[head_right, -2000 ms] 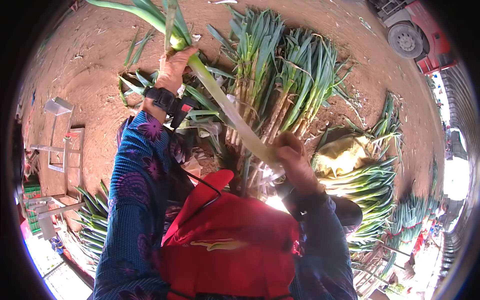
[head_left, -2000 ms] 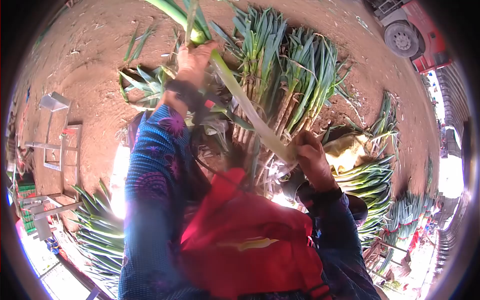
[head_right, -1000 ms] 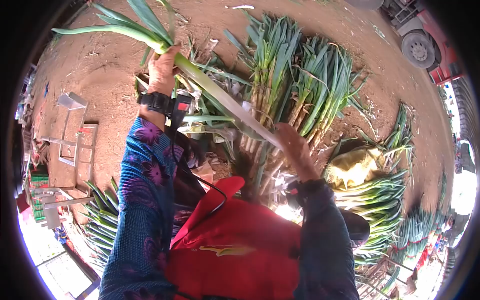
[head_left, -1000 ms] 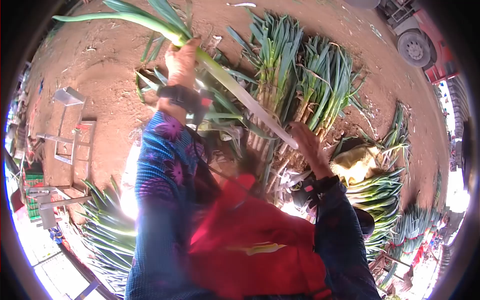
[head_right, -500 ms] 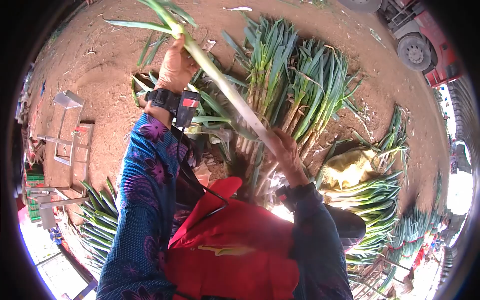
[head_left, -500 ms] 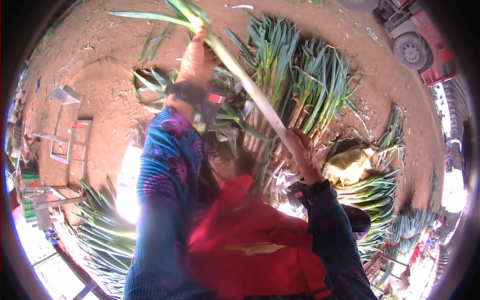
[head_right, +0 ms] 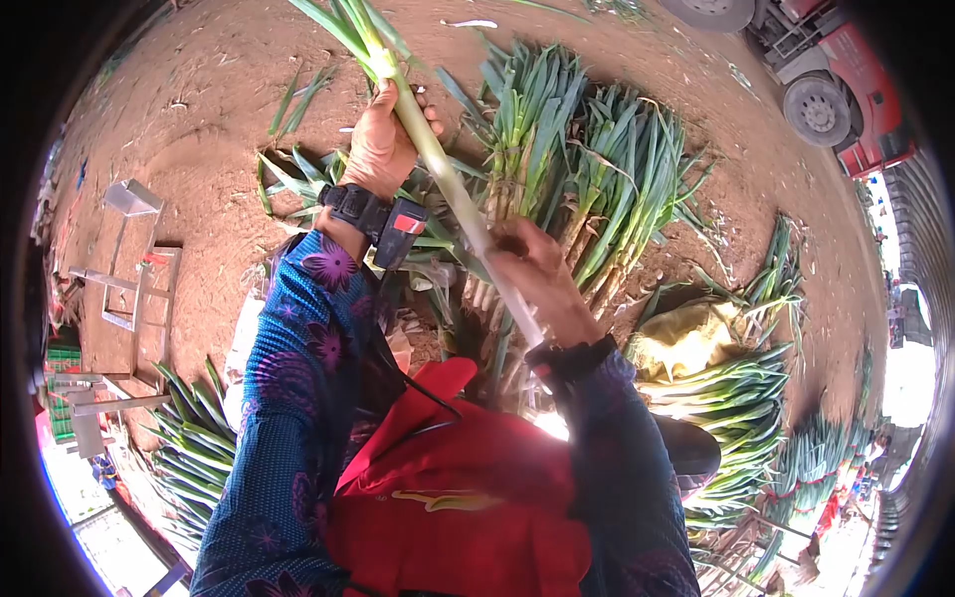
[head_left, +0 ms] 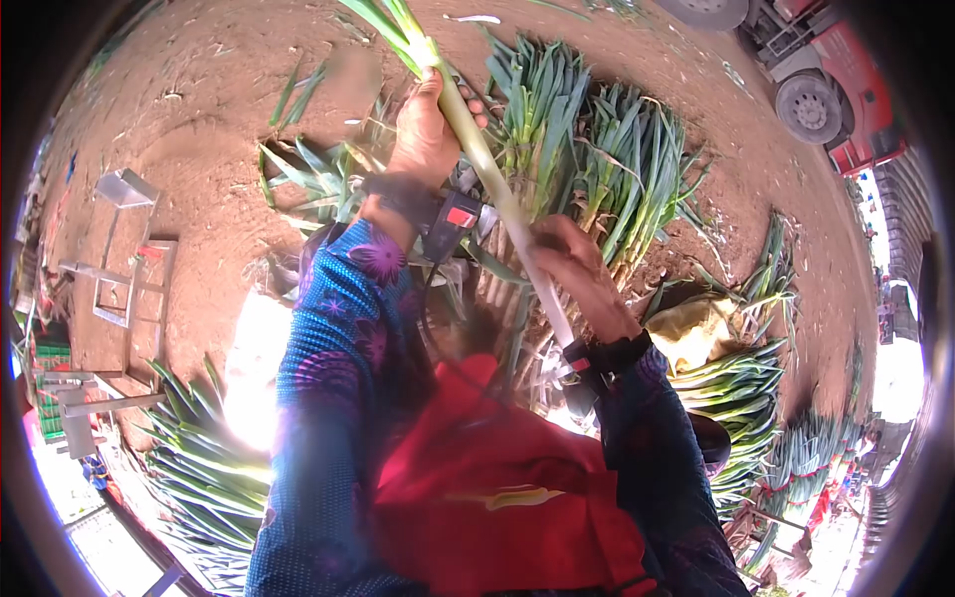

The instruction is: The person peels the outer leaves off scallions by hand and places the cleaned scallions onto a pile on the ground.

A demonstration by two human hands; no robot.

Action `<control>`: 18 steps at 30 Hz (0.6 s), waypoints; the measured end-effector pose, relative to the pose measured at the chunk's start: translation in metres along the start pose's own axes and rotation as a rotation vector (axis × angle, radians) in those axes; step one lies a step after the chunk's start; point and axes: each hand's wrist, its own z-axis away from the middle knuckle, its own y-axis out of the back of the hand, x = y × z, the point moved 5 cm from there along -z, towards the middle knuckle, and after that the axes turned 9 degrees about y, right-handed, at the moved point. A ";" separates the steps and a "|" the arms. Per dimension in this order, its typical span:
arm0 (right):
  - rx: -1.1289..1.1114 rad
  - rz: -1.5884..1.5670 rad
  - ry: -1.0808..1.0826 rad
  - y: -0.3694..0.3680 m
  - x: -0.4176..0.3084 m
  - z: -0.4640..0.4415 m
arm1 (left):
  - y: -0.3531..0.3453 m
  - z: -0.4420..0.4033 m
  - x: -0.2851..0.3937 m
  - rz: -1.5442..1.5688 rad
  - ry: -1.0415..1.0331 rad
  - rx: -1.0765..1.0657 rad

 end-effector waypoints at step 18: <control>-0.066 0.045 0.104 -0.013 0.009 -0.009 | -0.018 0.014 0.006 0.062 0.026 -0.056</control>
